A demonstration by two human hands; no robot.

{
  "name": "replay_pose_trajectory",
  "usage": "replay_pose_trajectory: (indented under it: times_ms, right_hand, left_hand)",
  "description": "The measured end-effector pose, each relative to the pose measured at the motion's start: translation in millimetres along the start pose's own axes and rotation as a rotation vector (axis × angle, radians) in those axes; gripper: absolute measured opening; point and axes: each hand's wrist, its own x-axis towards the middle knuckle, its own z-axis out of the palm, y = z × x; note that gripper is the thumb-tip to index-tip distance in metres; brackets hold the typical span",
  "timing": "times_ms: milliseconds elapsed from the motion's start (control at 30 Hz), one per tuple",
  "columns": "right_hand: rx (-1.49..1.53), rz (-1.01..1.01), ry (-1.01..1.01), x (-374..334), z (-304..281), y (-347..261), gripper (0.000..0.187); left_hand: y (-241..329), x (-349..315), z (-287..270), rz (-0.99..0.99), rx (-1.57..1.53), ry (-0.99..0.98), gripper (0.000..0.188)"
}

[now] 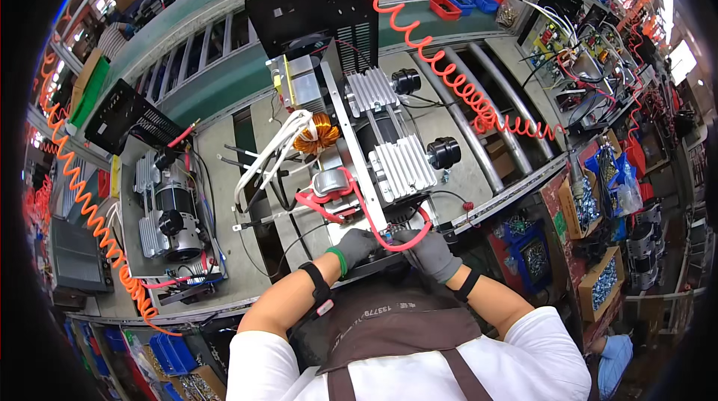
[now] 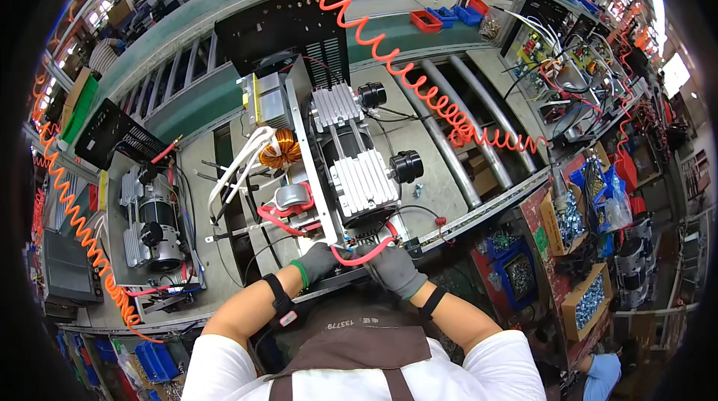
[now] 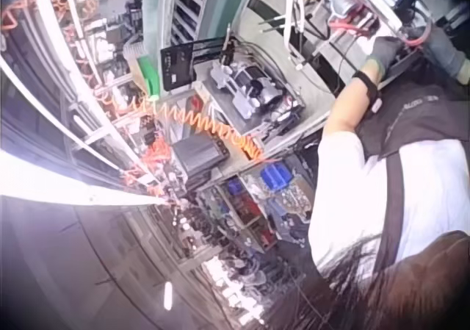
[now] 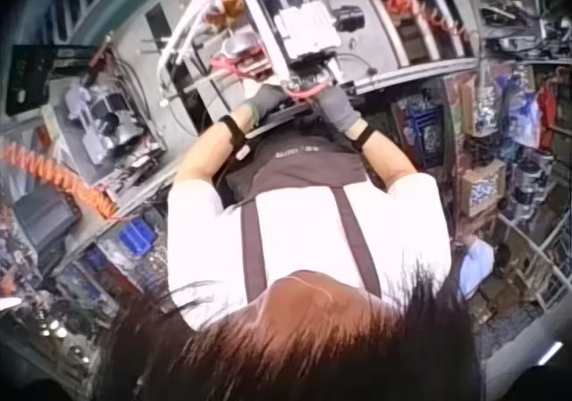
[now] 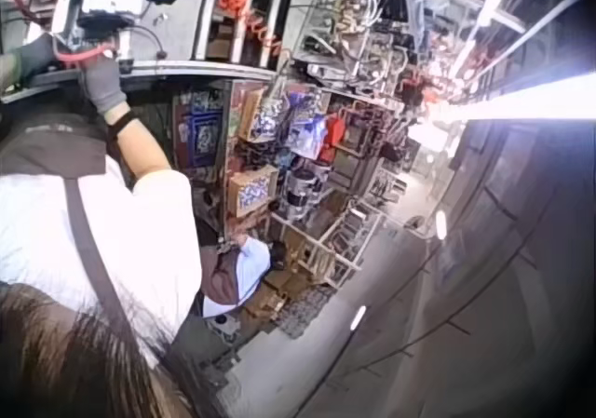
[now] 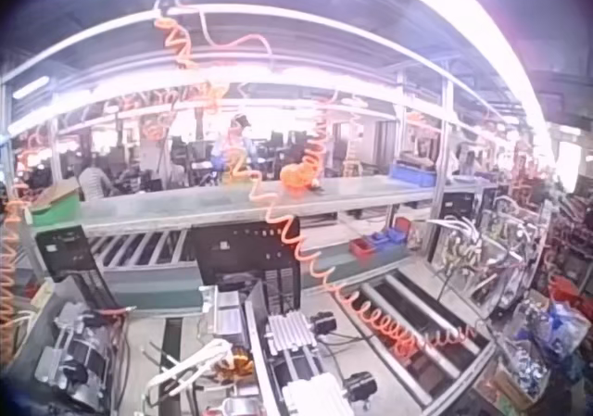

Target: Assembling and wiring components of industrial machines on a conveyor belt in a factory setting.

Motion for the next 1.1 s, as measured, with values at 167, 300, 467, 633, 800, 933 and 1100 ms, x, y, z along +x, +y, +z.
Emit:
replay_pose_trajectory:
  times_ms: [167,300,467,633,800,933,1100]
  right_hand:
    - [0.043,-0.029,0.081,1,4,-5,0.016]
    - [0.093,-0.010,0.086,3,4,-3,0.015]
    - [0.169,0.202,-0.054,8,-1,-5,0.017]
    - [0.186,0.128,0.030,10,-8,-8,0.020]
    - [0.194,0.198,0.020,13,-9,-12,0.021]
    - [0.218,0.104,0.005,16,-11,-6,0.019]
    - [0.246,-0.027,-0.025,20,-10,1,0.021]
  left_hand:
    - [-17,18,4,0.111,0.204,-0.046,0.051]
    - [-26,32,12,0.142,0.532,-0.030,0.049]
    - [-42,32,12,0.475,0.256,0.040,0.049]
    - [-14,18,5,0.299,0.392,-0.061,0.041]
    - [7,5,4,0.182,0.376,-0.071,0.044]
    - [1,7,6,0.281,0.406,-0.061,0.050]
    - [1,9,5,0.048,0.307,-0.034,0.051]
